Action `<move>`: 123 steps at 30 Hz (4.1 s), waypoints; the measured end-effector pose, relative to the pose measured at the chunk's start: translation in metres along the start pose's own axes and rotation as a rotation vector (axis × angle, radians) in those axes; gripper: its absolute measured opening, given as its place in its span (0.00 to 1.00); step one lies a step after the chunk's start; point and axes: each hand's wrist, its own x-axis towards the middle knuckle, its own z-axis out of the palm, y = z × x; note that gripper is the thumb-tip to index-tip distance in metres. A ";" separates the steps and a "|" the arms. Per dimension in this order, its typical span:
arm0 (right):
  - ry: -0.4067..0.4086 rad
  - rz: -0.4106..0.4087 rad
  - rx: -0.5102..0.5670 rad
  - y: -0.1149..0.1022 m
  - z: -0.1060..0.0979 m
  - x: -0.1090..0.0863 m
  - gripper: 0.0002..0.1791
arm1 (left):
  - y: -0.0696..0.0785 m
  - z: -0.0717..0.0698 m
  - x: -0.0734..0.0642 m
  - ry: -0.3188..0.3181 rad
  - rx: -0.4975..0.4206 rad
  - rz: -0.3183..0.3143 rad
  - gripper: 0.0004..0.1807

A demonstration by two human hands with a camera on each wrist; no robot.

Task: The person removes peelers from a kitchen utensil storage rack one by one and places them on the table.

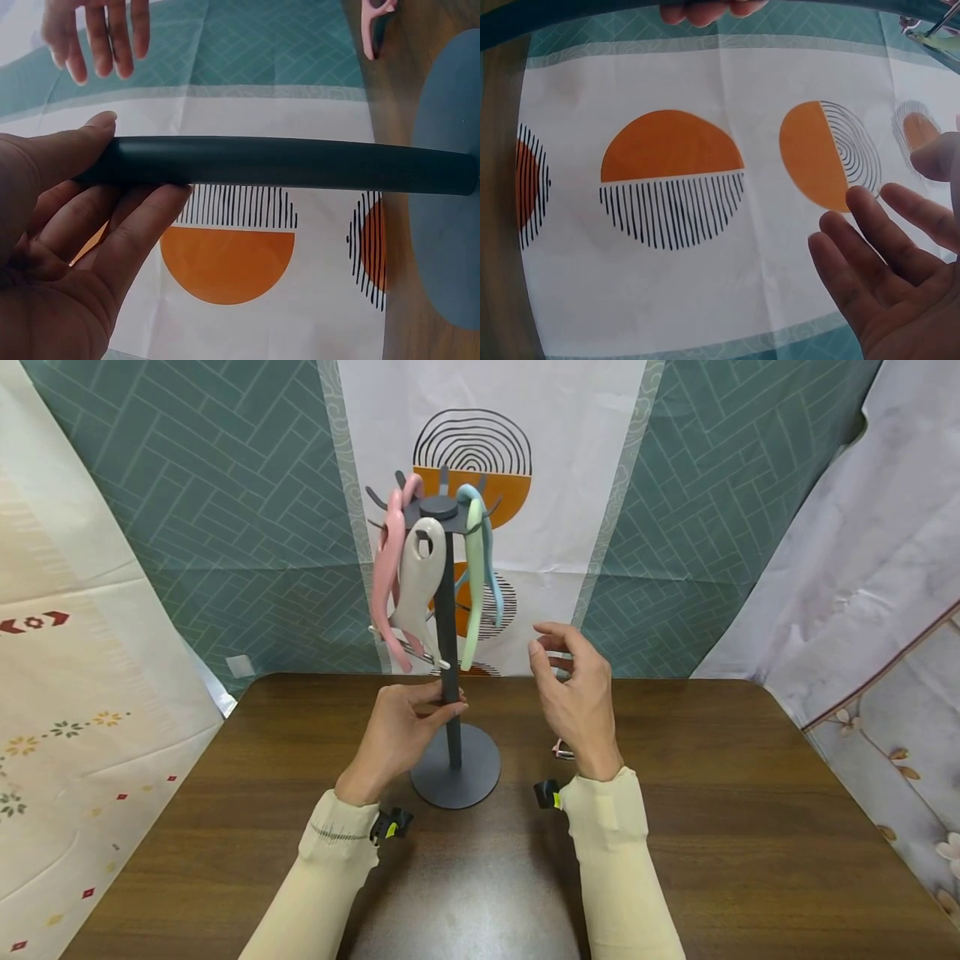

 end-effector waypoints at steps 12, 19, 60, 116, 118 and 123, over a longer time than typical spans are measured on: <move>-0.051 -0.045 0.169 -0.010 0.002 -0.001 0.15 | 0.004 0.000 -0.001 -0.027 0.003 0.006 0.16; -0.050 -0.089 0.306 -0.016 0.007 -0.001 0.15 | 0.006 -0.001 -0.002 -0.038 0.026 0.026 0.15; -0.194 -0.178 0.875 -0.043 0.026 -0.013 0.33 | 0.016 0.001 -0.007 -0.114 0.002 0.041 0.11; -0.208 -0.106 1.413 -0.058 0.030 -0.016 0.20 | 0.021 0.003 -0.006 -0.114 0.066 0.045 0.03; -0.210 -0.109 1.435 -0.058 0.030 -0.016 0.19 | 0.021 0.003 -0.006 -0.115 0.069 0.044 0.03; -0.193 -0.115 1.429 -0.057 0.030 -0.014 0.20 | 0.021 0.003 -0.007 -0.118 0.069 0.041 0.03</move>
